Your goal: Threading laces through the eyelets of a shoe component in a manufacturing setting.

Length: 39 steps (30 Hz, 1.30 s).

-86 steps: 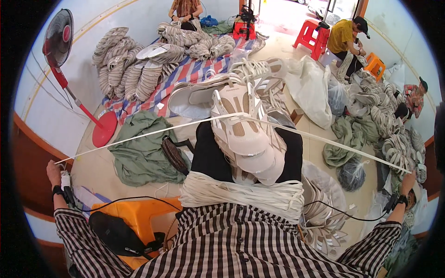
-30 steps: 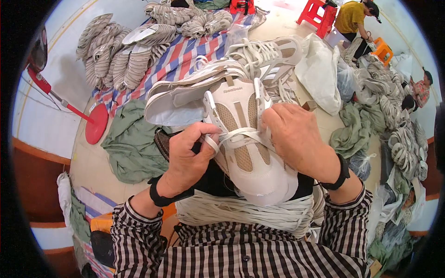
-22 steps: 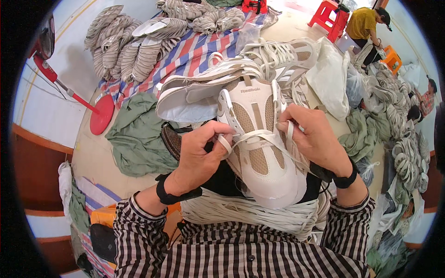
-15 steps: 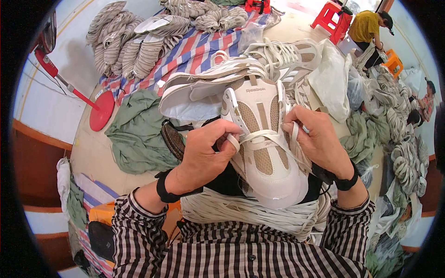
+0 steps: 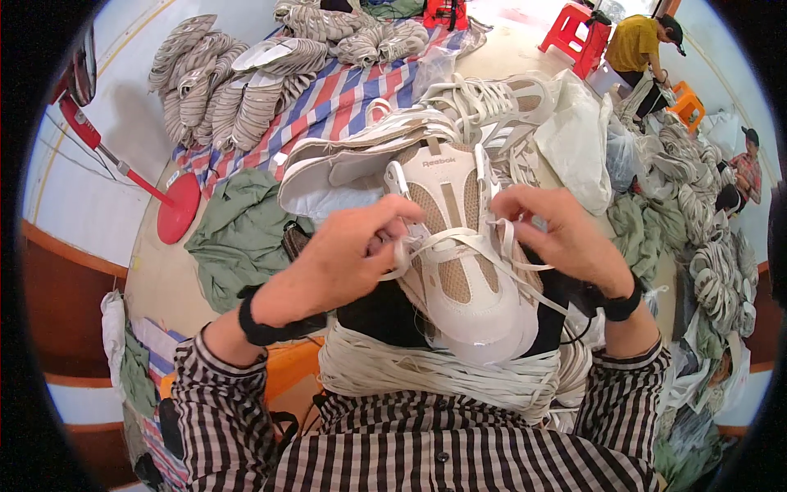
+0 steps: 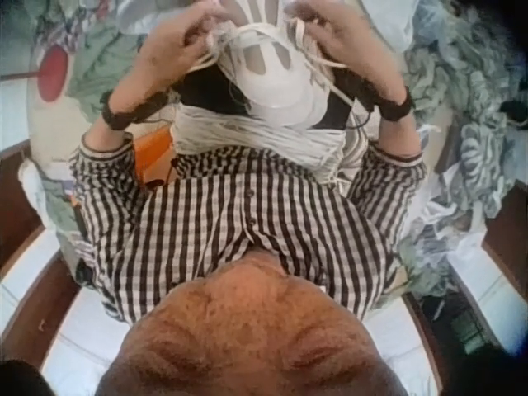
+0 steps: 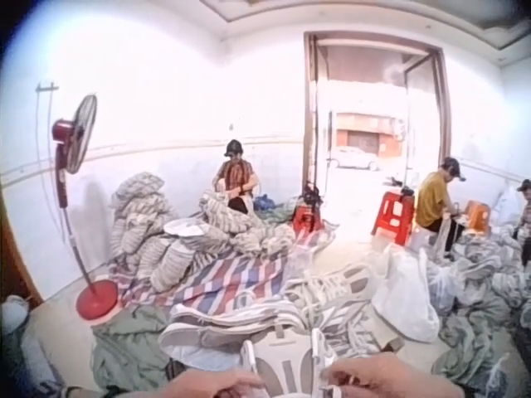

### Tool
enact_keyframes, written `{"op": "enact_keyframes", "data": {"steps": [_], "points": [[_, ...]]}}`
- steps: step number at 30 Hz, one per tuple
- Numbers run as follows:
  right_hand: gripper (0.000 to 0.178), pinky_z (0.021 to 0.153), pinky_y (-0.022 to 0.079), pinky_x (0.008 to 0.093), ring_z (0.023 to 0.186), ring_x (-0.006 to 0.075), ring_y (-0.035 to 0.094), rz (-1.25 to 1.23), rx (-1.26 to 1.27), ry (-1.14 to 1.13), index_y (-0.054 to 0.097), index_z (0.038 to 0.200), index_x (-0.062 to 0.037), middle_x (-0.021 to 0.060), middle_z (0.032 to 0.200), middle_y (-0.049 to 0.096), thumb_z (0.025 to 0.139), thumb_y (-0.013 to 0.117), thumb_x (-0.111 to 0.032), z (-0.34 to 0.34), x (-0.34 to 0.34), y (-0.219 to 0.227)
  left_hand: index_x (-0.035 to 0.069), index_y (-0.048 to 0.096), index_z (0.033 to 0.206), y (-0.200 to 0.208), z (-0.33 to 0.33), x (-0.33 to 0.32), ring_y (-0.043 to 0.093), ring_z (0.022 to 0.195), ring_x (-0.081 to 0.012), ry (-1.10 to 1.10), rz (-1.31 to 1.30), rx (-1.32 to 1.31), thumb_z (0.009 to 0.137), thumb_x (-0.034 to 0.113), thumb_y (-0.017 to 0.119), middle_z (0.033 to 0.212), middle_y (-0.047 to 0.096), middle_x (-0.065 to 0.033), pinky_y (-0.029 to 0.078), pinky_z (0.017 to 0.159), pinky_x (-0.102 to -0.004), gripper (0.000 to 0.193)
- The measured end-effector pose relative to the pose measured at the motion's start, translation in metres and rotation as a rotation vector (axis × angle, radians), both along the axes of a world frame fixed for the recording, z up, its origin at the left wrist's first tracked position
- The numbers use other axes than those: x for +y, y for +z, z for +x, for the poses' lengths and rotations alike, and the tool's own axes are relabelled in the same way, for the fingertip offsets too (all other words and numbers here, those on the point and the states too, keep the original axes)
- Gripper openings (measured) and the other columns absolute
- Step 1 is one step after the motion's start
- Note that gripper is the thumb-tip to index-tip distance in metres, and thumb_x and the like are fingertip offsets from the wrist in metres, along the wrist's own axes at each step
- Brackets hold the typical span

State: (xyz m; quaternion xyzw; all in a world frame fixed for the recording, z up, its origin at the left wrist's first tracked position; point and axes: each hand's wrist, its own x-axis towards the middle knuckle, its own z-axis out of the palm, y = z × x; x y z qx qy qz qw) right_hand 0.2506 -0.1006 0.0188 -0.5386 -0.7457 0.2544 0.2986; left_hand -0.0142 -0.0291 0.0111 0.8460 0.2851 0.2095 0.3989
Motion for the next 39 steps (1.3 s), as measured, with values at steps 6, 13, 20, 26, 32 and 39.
{"op": "enact_keyframes", "data": {"steps": [6,13,20,26,32,39], "points": [[0.019,0.077,0.046,0.0378,0.088,0.0308,0.057,0.461,-0.125,0.137,0.058,0.095,-0.0019,0.0130,0.090,0.060,0.077,0.060,0.001,0.007,0.022,0.025,0.005,0.059,0.107,0.035,0.009,0.024,0.059,0.095,-0.0277,-0.178,0.743,-0.024,0.079,0.001,0.059,0.099,0.062,-0.0106,0.045,0.085,-0.0362,0.028],[0.015,0.084,0.041,0.0384,0.091,0.0280,0.053,0.398,-0.517,0.464,0.062,0.081,-0.0062,0.0084,0.083,0.057,0.070,0.068,-0.013,-0.002,0.045,0.047,0.006,0.059,0.089,0.055,0.030,0.048,0.053,0.090,-0.0299,-0.600,0.535,0.413,0.073,0.018,0.070,0.090,0.055,-0.0106,0.043,0.079,-0.0405,0.023],[0.015,0.082,0.044,0.0394,0.093,0.0294,0.055,0.111,-0.610,0.677,0.065,0.072,-0.0037,0.0098,0.081,0.058,0.064,0.070,-0.015,-0.007,0.054,0.061,0.003,0.063,0.082,0.052,0.045,0.049,0.059,0.082,-0.0310,-0.750,0.359,0.459,0.073,0.020,0.070,0.081,0.058,-0.0112,0.047,0.072,-0.0397,0.020],[0.021,0.080,0.046,0.0398,0.093,0.0298,0.056,0.138,-0.580,0.709,0.068,0.077,-0.0039,0.0097,0.083,0.059,0.062,0.071,-0.017,-0.003,0.061,0.049,0.004,0.061,0.079,0.045,0.047,0.047,0.058,0.081,-0.0302,-0.700,0.274,0.540,0.073,0.023,0.071,0.080,0.058,-0.0101,0.046,0.071,-0.0403,0.022],[0.015,0.082,0.045,0.0400,0.093,0.0298,0.056,0.195,-0.614,0.686,0.065,0.075,-0.0038,0.0098,0.086,0.057,0.066,0.070,-0.014,-0.005,0.049,0.047,0.005,0.057,0.078,0.029,0.037,0.042,0.055,0.082,-0.0294,-0.663,0.492,0.357,0.072,0.019,0.072,0.079,0.053,-0.0098,0.045,0.070,-0.0414,0.022],[0.012,0.080,0.045,0.0416,0.092,0.0296,0.056,0.289,-0.581,0.638,0.064,0.077,-0.0030,0.0112,0.086,0.056,0.068,0.064,-0.011,-0.002,0.041,0.039,0.004,0.056,0.081,0.035,0.033,0.032,0.053,0.088,-0.0309,-0.622,0.539,0.334,0.075,0.016,0.068,0.084,0.052,-0.0105,0.044,0.076,-0.0403,0.018]]}}
